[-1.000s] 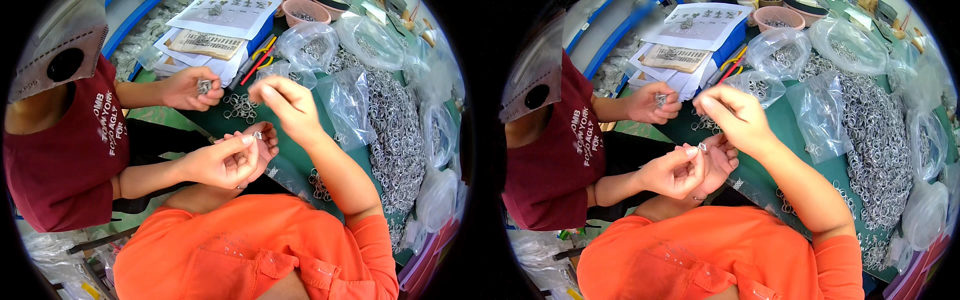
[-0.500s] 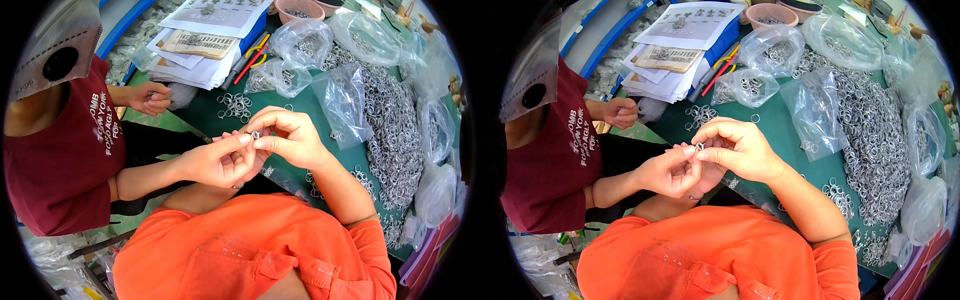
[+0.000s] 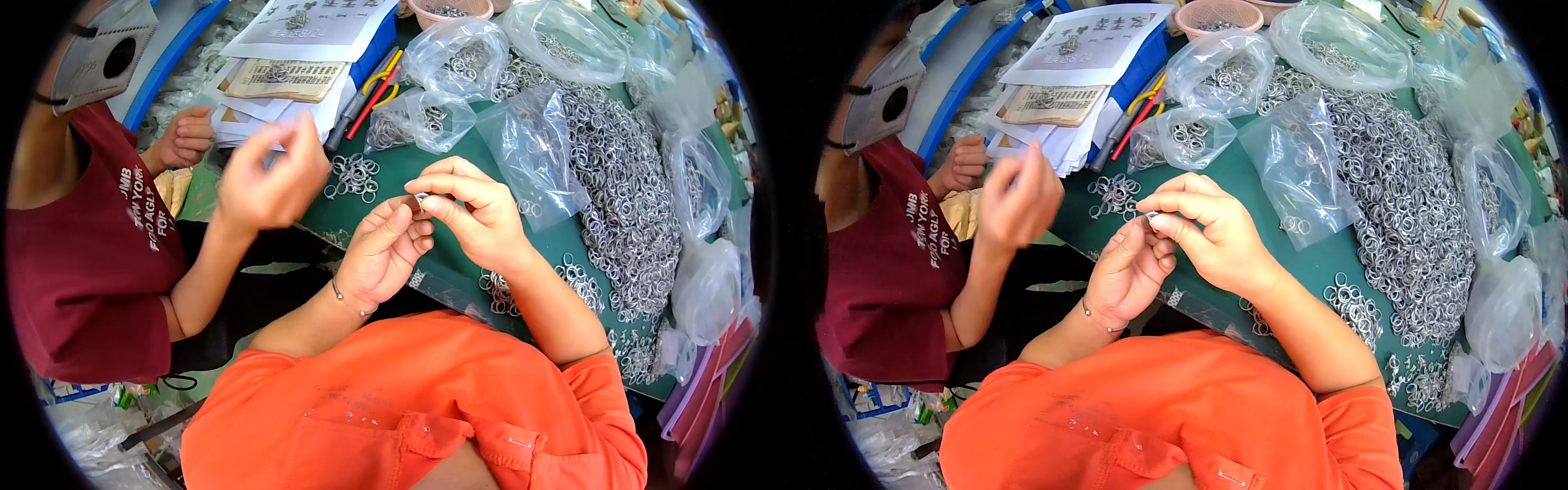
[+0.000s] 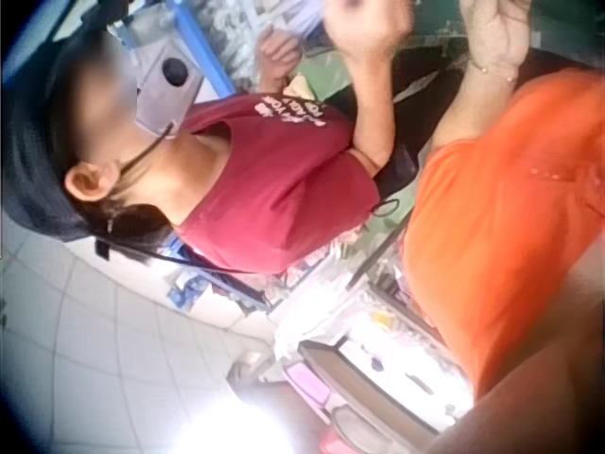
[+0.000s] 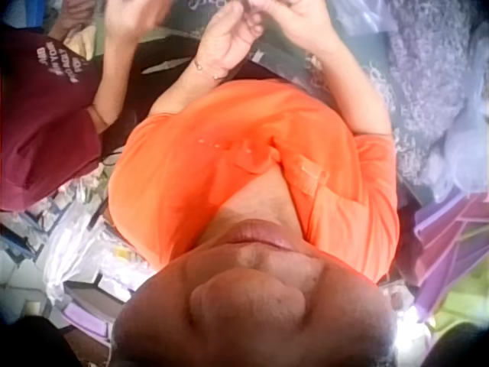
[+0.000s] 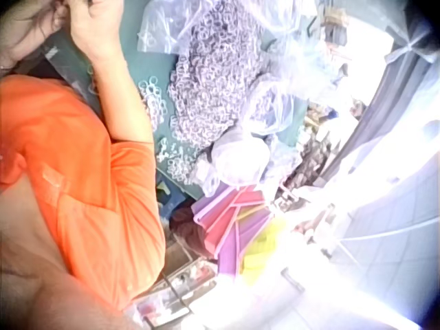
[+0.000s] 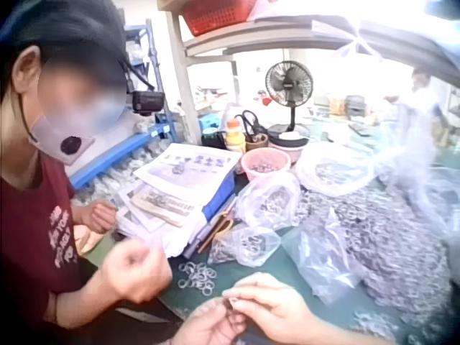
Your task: The person picks up and connects small silver metal rings and hooks by hand at a workstation.
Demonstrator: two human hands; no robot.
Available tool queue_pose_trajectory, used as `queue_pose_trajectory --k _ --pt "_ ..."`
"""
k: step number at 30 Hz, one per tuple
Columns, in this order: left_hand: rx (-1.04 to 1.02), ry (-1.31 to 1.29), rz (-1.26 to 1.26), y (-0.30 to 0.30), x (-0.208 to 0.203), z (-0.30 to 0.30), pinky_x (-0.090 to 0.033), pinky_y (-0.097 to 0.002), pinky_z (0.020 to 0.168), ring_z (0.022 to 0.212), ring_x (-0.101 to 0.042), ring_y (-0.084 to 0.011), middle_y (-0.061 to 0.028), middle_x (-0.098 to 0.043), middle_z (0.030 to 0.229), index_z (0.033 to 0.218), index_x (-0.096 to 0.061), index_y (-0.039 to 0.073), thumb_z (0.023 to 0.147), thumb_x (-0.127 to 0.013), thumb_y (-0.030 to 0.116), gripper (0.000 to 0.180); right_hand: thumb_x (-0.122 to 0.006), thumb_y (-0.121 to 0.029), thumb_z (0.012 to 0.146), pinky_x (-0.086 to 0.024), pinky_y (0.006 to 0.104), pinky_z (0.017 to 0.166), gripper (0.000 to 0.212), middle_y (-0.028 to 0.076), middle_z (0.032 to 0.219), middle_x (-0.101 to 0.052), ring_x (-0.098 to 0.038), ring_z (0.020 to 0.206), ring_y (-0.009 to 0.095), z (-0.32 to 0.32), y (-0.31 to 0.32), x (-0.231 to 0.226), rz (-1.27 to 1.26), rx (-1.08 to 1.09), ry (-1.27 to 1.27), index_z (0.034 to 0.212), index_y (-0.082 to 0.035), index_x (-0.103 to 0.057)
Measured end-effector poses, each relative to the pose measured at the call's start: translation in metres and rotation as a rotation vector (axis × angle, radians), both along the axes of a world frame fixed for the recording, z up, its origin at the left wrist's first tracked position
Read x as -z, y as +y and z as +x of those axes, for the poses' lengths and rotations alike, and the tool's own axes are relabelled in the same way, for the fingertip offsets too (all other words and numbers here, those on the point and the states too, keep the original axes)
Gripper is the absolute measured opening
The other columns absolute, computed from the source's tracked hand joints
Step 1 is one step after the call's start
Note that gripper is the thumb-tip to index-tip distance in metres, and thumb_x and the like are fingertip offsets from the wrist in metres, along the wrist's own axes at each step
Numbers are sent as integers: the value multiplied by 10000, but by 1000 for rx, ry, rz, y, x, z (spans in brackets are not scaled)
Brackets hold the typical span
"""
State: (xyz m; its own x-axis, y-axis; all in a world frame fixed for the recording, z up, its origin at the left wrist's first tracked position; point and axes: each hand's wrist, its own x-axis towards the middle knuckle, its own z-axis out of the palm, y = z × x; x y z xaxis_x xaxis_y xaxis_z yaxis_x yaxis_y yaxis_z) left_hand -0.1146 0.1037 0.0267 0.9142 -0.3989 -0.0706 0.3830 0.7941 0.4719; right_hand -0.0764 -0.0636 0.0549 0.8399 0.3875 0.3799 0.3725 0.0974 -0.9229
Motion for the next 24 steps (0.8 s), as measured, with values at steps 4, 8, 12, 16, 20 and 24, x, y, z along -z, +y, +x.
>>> queue_pose_trajectory --k 4,8,12,16,20,24 --pt "9 -4 48 0 5 0 -542 -270 755 849 -636 -123 -40 -656 959 1053 -613 53 953 -597 108 115 -611 -30 892 -495 279 786 205 88 1007 -630 -602 915 168 -7 1 3 14 13 64 1082 -14 -688" --pt "-21 12 38 -2 7 -2 -551 -270 748 828 -641 -123 -45 -659 933 1023 -616 43 943 -604 76 87 -602 -17 895 -497 268 778 214 85 1017 -628 -601 918 158 -8 2 10 21 18 46 1092 -13 -686" --pt "-48 17 49 -2 6 -2 -554 -266 754 819 -644 -124 -53 -663 937 1013 -619 33 937 -610 71 85 -590 0 900 -503 257 774 214 81 1042 -622 -602 914 146 -10 2 12 64 10 74 1091 -9 -685" --pt "-43 20 52 -1 7 -1 -555 -261 760 817 -647 -126 -58 -665 943 1023 -622 28 933 -616 67 98 -583 9 902 -507 251 778 214 81 1054 -616 -603 919 138 -10 2 12 82 3 91 1090 -7 -685" --pt "-43 25 60 -1 6 -1 -557 -262 765 815 -650 -131 -63 -668 942 1037 -625 23 931 -618 64 114 -580 59 878 -477 268 852 241 101 1072 -608 -580 988 160 -11 0 9 91 -27 142 1094 14 -675" --pt "-52 46 71 0 4 -1 -557 -264 769 809 -653 -139 -71 -670 943 1042 -627 20 931 -617 61 119 -586 47 881 -486 265 832 233 95 1065 -612 -589 969 155 -10 1 9 105 -9 126 1090 6 -680"
